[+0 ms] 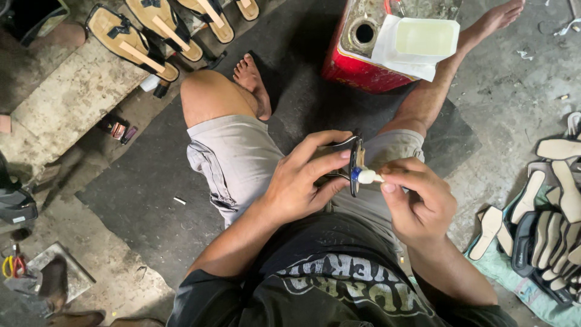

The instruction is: The person sits on the floor and uses a toothbrush to apply black paint to the edges of wooden sandals. They repeatedly dip the brush into a container and paint the perimeter of each sandal, then place the finished items on a nearby bench.

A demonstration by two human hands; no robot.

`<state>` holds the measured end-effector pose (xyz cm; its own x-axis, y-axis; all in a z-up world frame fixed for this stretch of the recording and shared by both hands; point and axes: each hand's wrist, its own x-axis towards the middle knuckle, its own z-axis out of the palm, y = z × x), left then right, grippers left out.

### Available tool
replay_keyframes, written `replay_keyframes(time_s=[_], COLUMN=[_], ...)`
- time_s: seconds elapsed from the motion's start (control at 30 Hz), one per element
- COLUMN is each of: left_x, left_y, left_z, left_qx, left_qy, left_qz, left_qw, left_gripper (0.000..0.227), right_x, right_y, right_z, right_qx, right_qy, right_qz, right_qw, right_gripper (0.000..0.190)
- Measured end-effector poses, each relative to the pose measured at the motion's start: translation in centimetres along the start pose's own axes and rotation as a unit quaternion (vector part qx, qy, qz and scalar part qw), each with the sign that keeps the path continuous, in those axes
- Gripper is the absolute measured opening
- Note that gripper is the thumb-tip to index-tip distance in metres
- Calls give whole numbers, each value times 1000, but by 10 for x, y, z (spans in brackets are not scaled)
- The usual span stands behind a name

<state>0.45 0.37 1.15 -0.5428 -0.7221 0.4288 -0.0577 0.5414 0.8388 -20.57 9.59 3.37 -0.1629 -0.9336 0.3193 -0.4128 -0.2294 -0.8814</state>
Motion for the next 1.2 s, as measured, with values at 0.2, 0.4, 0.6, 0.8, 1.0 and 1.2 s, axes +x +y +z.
replay_keyframes(time_s=[0.2, 0.4, 0.6, 0.8, 1.0, 1.2], left_x=[3, 14, 22, 24, 29, 28], left_y=[3, 5, 16, 20, 22, 26], left_z=[-4, -19, -34, -38, -36, -40], left_qx=[-50, -111, -156, -174, -200, -212], left_qy=[-24, -104, -136, -145, -162, -150], left_qz=[12, 36, -19, -40, -40, -90], left_qw=[998, 988, 978, 973, 966, 962], left_gripper=[71, 65, 59, 62, 62, 63], right_x=[-1, 21, 38, 37, 38, 40], right_y=[2, 4, 1, 1, 8, 8], right_z=[-2, -4, -4, -12, -17, -23], right_qx=[29, 26, 24, -41, -25, -66], right_qy=[-4, 59, 42, 30, 60, -10], right_qz=[-14, -3, -71, -84, -47, -114], right_qw=[999, 998, 996, 995, 997, 991], right_gripper=[7, 10, 10, 9, 8, 7])
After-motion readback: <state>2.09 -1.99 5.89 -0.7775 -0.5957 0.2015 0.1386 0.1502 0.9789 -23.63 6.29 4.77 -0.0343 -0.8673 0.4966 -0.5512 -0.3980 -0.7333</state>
